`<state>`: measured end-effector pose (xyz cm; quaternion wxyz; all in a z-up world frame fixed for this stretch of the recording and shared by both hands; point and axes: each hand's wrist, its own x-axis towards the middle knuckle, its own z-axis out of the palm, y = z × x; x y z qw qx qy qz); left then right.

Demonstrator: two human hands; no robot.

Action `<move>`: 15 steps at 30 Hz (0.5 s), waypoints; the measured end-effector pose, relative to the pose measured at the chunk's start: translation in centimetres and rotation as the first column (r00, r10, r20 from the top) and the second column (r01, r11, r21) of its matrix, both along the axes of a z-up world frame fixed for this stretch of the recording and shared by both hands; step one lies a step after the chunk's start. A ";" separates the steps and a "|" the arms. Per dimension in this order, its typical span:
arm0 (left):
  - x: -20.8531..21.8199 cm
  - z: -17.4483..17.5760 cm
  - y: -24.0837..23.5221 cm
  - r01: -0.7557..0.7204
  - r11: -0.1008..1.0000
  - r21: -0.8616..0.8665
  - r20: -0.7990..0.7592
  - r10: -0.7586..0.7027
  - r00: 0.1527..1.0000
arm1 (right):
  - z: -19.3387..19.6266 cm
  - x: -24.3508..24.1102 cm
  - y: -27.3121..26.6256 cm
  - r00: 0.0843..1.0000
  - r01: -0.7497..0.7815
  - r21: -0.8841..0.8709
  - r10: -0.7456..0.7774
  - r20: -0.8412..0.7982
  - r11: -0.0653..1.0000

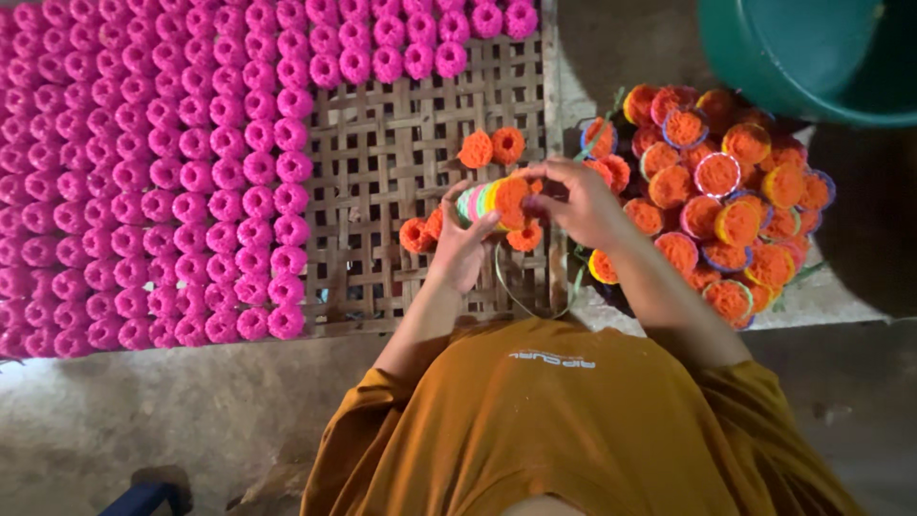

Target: The person sits on the floor and repeatedly picks up small orange ring-shaped items from a black basket, removes them from colorful plastic molds, and places them in neat rows on a woven mat next to existing pink items.

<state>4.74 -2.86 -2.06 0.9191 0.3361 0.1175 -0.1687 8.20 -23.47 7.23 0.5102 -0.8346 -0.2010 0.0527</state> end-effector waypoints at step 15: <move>-0.5 1.6 2.4 -0.205 0.954 0.219 0.153 0.174 0.973 | -1.0 -1.8 4.6 0.960 0.100 -0.059 -0.081 0.270 0.993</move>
